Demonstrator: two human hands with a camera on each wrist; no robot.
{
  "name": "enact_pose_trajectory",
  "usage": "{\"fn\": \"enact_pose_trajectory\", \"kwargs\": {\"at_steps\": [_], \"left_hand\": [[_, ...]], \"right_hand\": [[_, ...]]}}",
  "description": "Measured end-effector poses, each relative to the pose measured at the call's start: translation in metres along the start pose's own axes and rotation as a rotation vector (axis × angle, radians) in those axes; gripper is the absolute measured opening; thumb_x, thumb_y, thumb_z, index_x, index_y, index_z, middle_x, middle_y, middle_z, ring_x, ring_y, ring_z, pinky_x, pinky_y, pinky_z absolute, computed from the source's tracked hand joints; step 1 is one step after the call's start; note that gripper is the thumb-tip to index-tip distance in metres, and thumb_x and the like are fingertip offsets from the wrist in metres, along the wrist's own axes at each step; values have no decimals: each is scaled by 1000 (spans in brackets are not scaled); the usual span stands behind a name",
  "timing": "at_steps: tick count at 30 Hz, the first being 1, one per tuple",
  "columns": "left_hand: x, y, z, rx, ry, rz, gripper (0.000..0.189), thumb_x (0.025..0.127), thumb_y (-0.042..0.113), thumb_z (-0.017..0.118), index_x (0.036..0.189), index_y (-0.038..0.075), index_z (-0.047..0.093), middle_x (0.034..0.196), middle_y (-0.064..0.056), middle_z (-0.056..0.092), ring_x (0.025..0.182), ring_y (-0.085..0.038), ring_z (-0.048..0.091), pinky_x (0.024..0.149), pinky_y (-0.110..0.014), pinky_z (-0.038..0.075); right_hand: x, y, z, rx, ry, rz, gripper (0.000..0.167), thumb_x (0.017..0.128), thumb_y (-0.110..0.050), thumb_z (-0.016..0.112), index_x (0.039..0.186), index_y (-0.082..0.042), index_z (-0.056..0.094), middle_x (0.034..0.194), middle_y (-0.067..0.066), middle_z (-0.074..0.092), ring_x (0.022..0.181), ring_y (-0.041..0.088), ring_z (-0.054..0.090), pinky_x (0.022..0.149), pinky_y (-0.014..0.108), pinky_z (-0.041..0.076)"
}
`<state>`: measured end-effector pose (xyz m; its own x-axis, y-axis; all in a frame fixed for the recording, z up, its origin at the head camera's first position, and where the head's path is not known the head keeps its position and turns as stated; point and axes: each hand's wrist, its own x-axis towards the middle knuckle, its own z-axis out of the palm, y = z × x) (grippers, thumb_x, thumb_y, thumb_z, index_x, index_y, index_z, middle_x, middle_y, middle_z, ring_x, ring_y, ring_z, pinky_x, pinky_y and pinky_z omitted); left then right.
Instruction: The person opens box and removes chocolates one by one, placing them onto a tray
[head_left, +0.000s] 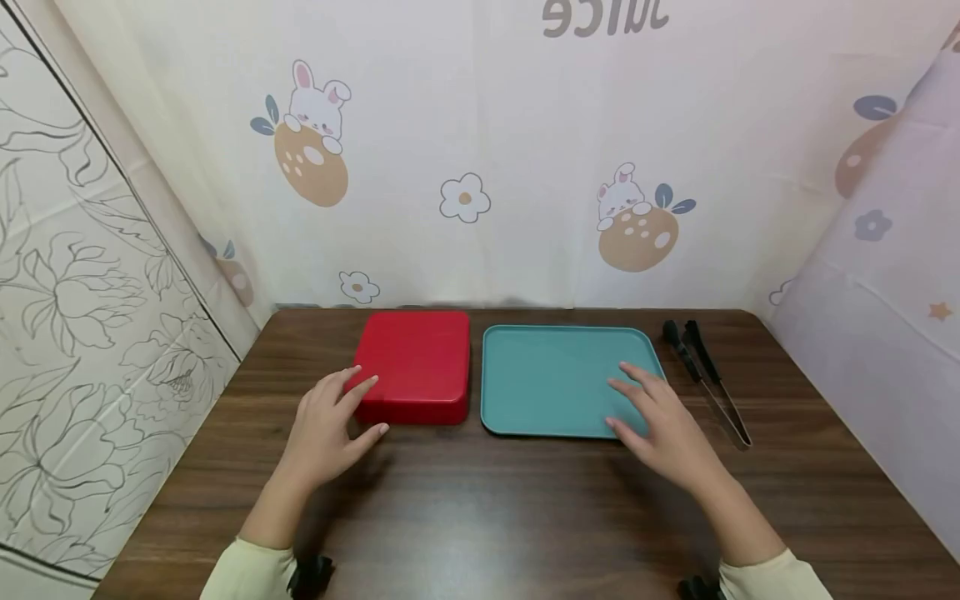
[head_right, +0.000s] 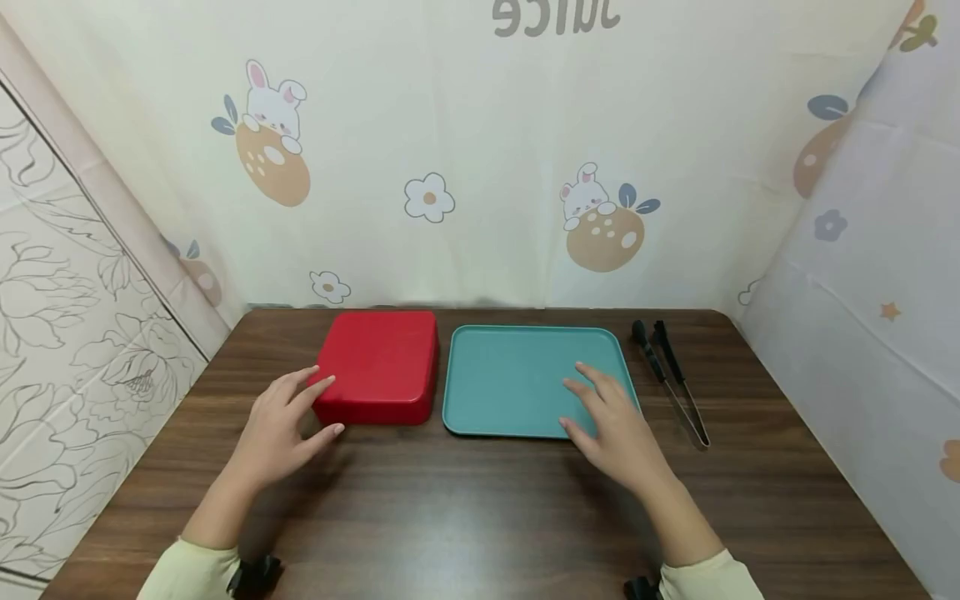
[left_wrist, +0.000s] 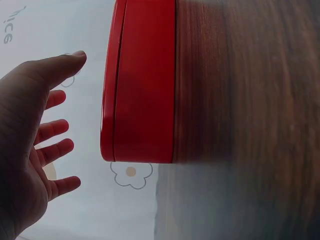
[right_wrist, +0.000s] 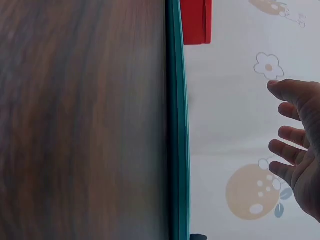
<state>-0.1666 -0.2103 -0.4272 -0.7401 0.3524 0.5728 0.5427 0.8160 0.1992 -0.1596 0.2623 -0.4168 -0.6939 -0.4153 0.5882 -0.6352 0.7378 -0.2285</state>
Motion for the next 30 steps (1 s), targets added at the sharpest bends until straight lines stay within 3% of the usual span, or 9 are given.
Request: {"fn": "enact_pose_trajectory", "kwargs": {"at_steps": [6, 13, 21, 30], "left_hand": [[2, -1, 1, -27, 10, -18, 63, 72, 29, 85, 127, 6, 63, 131, -21, 53, 120, -38, 48, 92, -64, 42], [3, -5, 5, -91, 65, -24, 58, 70, 20, 87, 121, 3, 66, 125, -22, 57, 115, -39, 51, 89, -61, 45], [2, -9, 8, -161, 55, -105, 60, 69, 15, 89, 123, 2, 65, 126, -21, 55, 115, -38, 50, 88, -56, 49], [6, -14, 11, -224, 42, -183, 61, 70, 13, 88, 125, 3, 64, 129, -20, 54, 116, -36, 50, 87, -57, 50]], "right_hand": [[6, -6, 8, 21, 7, -31, 56, 76, -10, 81, 127, 1, 60, 139, 20, 49, 124, 40, 47, 93, 58, 41], [13, -13, 18, 51, 0, -64, 54, 78, -14, 80, 126, 1, 61, 137, 20, 51, 122, 38, 50, 92, 55, 44], [23, -22, 34, 99, -14, -78, 57, 75, -9, 82, 127, 0, 61, 137, 18, 52, 123, 36, 51, 93, 54, 46], [37, -34, 51, 173, -42, -63, 55, 79, -14, 82, 129, -3, 60, 139, 15, 51, 126, 34, 49, 96, 53, 45]]}}
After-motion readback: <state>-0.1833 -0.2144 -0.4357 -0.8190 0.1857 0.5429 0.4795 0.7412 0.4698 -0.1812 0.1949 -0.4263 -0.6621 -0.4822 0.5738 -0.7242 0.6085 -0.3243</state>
